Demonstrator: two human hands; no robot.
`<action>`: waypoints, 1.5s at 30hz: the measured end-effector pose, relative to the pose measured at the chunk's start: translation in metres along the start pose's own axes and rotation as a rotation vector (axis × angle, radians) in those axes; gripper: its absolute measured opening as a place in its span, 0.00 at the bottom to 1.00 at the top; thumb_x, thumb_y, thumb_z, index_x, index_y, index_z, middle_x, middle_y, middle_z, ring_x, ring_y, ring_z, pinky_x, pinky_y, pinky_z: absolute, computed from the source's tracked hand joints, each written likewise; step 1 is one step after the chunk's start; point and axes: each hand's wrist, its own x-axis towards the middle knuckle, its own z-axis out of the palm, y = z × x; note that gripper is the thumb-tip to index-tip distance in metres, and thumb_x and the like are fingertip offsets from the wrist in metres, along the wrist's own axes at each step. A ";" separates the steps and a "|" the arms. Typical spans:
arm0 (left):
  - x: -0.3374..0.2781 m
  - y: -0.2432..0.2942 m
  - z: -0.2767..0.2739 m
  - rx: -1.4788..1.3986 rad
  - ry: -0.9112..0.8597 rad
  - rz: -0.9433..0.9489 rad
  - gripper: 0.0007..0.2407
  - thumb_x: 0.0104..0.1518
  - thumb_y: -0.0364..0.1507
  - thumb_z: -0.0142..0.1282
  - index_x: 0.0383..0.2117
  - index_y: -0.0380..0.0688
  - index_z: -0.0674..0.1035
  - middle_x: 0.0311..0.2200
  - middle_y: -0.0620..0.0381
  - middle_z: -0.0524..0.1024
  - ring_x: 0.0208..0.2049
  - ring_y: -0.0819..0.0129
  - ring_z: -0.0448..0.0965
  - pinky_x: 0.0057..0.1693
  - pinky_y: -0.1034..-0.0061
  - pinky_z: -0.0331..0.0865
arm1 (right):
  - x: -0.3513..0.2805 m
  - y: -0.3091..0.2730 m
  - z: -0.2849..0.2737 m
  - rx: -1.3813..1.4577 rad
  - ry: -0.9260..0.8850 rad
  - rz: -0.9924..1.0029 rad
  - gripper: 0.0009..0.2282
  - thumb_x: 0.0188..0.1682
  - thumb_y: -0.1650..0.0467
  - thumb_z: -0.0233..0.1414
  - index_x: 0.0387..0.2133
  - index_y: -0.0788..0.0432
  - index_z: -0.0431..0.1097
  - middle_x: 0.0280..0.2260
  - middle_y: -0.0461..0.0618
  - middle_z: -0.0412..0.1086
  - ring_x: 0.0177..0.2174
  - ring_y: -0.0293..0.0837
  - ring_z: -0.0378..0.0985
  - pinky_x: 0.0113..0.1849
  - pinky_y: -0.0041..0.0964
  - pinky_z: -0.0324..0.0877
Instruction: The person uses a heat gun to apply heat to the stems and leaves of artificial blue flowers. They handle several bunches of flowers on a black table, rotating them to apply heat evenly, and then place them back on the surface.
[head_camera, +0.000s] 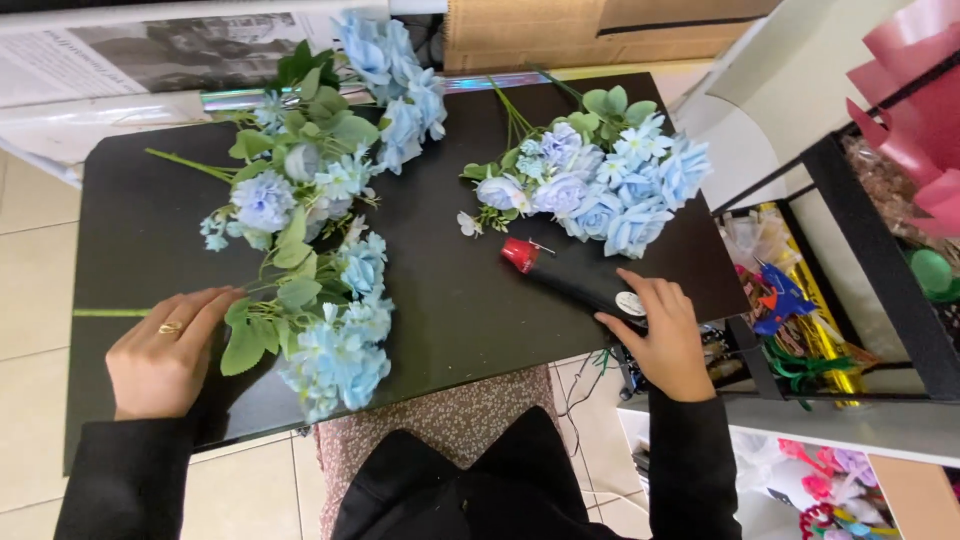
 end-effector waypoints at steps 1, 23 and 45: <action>-0.002 0.004 0.004 -0.013 0.000 0.010 0.16 0.66 0.11 0.60 0.49 0.51 0.87 0.46 0.62 0.86 0.43 0.67 0.85 0.42 0.75 0.75 | -0.002 -0.003 -0.002 -0.005 0.001 0.016 0.26 0.50 0.58 0.57 0.61 0.55 0.66 0.45 0.50 0.69 0.47 0.51 0.69 0.48 0.46 0.64; 0.225 0.065 0.015 -0.699 -0.749 -0.087 0.17 0.64 0.28 0.48 0.59 0.44 0.74 0.58 0.51 0.76 0.58 0.57 0.76 0.63 0.60 0.67 | -0.090 0.004 -0.018 1.255 0.337 0.265 0.27 0.46 0.59 0.59 0.52 0.64 0.62 0.28 0.58 0.71 0.16 0.38 0.63 0.19 0.28 0.58; 0.265 0.165 0.176 -1.164 -1.419 -0.818 0.09 0.65 0.33 0.49 0.40 0.42 0.79 0.40 0.55 0.85 0.39 0.74 0.83 0.48 0.77 0.78 | -0.115 0.012 -0.004 1.121 0.149 0.485 0.22 0.42 0.65 0.60 0.48 0.63 0.65 0.28 0.60 0.77 0.20 0.41 0.69 0.23 0.32 0.64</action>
